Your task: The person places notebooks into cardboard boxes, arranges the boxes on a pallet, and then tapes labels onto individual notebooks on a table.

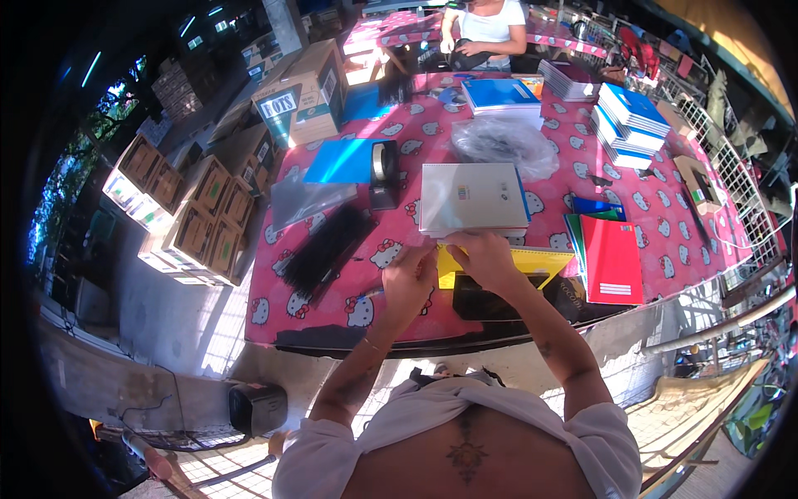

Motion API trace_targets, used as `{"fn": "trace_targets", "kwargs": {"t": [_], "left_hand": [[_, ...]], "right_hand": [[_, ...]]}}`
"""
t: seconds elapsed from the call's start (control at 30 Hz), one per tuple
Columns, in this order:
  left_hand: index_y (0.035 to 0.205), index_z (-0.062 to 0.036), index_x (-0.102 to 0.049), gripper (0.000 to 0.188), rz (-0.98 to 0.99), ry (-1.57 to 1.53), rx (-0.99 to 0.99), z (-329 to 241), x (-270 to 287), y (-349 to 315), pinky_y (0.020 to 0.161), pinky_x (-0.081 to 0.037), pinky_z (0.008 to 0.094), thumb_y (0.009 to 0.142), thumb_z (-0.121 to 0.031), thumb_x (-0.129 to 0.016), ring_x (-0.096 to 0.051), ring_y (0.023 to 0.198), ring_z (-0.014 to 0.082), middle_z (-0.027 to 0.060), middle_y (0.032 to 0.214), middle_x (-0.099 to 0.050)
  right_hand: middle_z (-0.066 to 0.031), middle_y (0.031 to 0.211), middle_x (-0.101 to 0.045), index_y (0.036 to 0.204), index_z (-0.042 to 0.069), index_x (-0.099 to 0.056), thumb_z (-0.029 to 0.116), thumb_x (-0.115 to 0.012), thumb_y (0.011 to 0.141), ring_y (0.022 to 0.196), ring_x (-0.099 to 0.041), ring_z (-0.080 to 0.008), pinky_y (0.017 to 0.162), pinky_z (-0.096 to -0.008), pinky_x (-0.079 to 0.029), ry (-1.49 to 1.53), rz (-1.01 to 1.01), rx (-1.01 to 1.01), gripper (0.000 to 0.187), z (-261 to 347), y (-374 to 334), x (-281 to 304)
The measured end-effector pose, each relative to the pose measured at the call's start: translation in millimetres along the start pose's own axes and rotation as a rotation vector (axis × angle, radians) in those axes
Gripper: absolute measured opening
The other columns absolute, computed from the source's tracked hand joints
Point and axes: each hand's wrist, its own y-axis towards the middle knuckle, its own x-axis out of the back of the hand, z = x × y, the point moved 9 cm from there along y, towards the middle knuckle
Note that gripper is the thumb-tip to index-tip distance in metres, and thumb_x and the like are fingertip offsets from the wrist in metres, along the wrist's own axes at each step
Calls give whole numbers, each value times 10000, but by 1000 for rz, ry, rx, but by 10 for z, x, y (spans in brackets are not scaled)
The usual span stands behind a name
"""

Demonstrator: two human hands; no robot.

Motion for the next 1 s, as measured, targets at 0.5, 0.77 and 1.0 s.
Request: {"fn": "trace_targets", "kwargs": {"t": [0.5, 0.77, 1.0], "left_hand": [[1099, -53, -632, 242, 501, 118, -290, -119, -244, 320, 710, -528, 424, 885, -146, -696, -660, 850, 349, 125, 997, -641], [1158, -93, -612, 285, 545, 161, -374, -100, -289, 320, 697, -523, 427, 900, -188, -689, -652, 826, 338, 107, 984, -620], [1158, -95, -627, 271, 672, 214, -242, 82, -371, 371, 693, -514, 419, 916, -208, -672, -648, 836, 313, 91, 934, -626]], "right_hand": [[-172, 889, -706, 1047, 79, -725, 138, -714, 823, 829, -679, -373, 751, -459, -536, 122, 140, 56, 232, -76, -9, -42], [-178, 857, -699, 1004, 35, -723, 151, -734, 822, 803, -675, -369, 761, -440, -528, 143, 248, 33, 216, -97, 50, -59], [-161, 862, -685, 1009, 54, -715, 164, -722, 839, 818, -662, -357, 765, -420, -515, 168, 275, 38, 203, -133, 36, -122]]}}
